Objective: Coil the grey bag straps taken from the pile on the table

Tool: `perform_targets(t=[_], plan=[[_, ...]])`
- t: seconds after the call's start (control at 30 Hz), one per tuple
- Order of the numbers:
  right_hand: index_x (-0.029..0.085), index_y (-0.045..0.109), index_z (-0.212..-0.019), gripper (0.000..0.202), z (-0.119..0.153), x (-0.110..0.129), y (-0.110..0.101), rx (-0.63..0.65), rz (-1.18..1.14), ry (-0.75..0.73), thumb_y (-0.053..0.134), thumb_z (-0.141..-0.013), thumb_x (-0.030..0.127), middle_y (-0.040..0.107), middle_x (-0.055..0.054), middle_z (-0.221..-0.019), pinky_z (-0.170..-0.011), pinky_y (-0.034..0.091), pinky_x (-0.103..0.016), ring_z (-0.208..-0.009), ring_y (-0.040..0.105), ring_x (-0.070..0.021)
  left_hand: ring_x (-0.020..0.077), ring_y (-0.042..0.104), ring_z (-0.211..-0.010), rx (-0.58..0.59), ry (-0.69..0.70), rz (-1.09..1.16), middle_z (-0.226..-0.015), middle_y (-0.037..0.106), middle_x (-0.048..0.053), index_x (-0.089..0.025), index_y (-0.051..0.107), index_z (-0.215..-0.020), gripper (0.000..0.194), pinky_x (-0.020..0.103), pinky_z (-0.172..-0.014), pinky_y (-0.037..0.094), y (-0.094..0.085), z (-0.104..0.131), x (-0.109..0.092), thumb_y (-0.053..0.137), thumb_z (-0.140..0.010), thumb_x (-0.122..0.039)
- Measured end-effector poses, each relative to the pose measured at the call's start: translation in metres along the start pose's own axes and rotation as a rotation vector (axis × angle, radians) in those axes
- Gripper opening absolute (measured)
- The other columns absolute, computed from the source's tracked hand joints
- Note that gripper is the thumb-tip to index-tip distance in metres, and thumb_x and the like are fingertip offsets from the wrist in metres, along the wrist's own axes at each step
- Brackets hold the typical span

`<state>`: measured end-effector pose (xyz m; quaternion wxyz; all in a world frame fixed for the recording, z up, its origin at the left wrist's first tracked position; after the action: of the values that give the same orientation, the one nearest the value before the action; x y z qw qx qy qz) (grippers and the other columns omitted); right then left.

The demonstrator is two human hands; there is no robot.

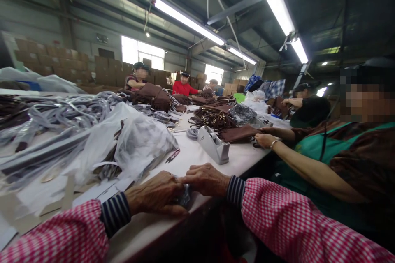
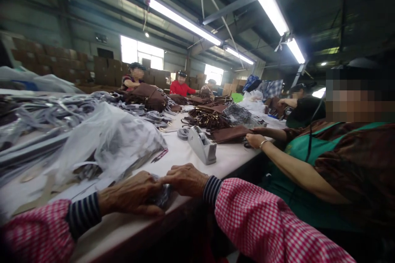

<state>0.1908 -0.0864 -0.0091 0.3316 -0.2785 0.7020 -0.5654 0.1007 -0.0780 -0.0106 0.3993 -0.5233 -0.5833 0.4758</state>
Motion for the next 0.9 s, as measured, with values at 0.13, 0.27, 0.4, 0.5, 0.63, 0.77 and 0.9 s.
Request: perform_targets(t=[0.13,0.27,0.4,0.5,0.63,0.77,0.9], plan=[[0.023,0.061,-0.131,0.031,-0.003,0.007,0.000,0.040,0.028,-0.048,0.057,-0.101,0.016,0.073,-0.002,-0.102,-0.066,0.039,-0.031,-0.094,0.060,-0.0192,0.0183,0.059,-0.057,0.009,-0.009,0.142,-0.075,0.070,0.002,-0.020,0.066,-0.117,0.052,0.031,-0.054,0.031,-0.003,0.007,-0.003,0.055,-0.096,-0.066],[0.022,0.063,-0.123,0.024,-0.004,0.011,0.002,0.085,0.036,-0.061,0.056,-0.101,0.014,0.073,-0.002,-0.101,-0.066,0.039,-0.030,-0.092,0.060,-0.0187,0.0214,0.067,-0.080,-0.021,-0.036,0.194,-0.101,0.073,0.005,-0.024,0.052,-0.143,0.057,0.031,-0.069,0.043,-0.001,0.018,-0.003,0.055,-0.099,-0.061],[0.019,0.066,-0.112,0.016,-0.011,0.011,0.002,0.129,0.063,-0.038,0.057,-0.101,0.014,0.074,-0.004,-0.102,-0.067,0.040,-0.029,-0.095,0.062,-0.0186,0.0328,0.057,-0.110,-0.119,-0.175,-0.094,-0.119,0.066,0.010,-0.029,0.064,-0.129,0.049,0.044,-0.093,0.042,-0.012,0.025,-0.007,0.074,-0.089,-0.055],[0.021,0.069,-0.112,0.018,-0.019,0.009,0.000,0.183,0.041,-0.018,0.062,-0.098,0.013,0.076,-0.004,-0.103,-0.069,0.041,-0.028,-0.096,0.065,-0.0191,0.0320,0.051,-0.111,-0.060,-0.331,-0.109,-0.121,0.063,0.008,-0.028,0.063,-0.128,0.043,0.048,-0.095,0.041,-0.016,0.026,-0.015,0.076,-0.087,-0.030],[0.026,0.069,-0.119,0.024,-0.024,0.004,-0.005,0.251,-0.040,0.004,0.071,-0.095,0.023,0.077,-0.003,-0.108,-0.073,0.042,-0.028,-0.102,0.068,-0.0206,0.0291,0.053,-0.105,0.030,-0.418,0.029,-0.115,0.064,0.009,-0.022,0.068,-0.112,0.031,0.046,-0.089,0.046,-0.015,0.031,-0.016,0.063,-0.085,-0.008],[0.030,0.062,-0.135,0.042,-0.024,0.000,-0.011,0.262,0.001,0.008,0.073,-0.095,0.023,0.075,-0.004,-0.115,-0.069,0.039,-0.027,-0.105,0.068,-0.0214,0.0266,0.054,-0.120,-0.081,-0.207,0.203,-0.129,0.060,0.006,-0.024,0.068,-0.110,0.040,0.041,-0.102,0.049,-0.027,0.046,-0.011,0.062,-0.081,0.001],[0.031,0.066,-0.131,0.032,-0.032,0.003,-0.011,0.244,-0.010,-0.011,0.068,-0.099,0.025,0.075,-0.004,-0.117,-0.066,0.037,-0.026,-0.099,0.069,-0.0192,0.0260,0.047,-0.138,-0.087,-0.121,0.288,-0.149,0.050,0.007,-0.026,0.067,-0.118,0.050,0.040,-0.112,0.045,-0.037,0.062,0.004,0.064,-0.079,0.005]])
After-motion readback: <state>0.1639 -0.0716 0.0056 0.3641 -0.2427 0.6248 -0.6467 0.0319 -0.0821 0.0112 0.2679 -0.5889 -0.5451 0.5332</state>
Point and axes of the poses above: each hand's wrist, its own z-axis away from the middle knuckle, its own y-axis out of the palm, x = y × z, the point moved 8 cm from there along -z, towards the middle knuckle
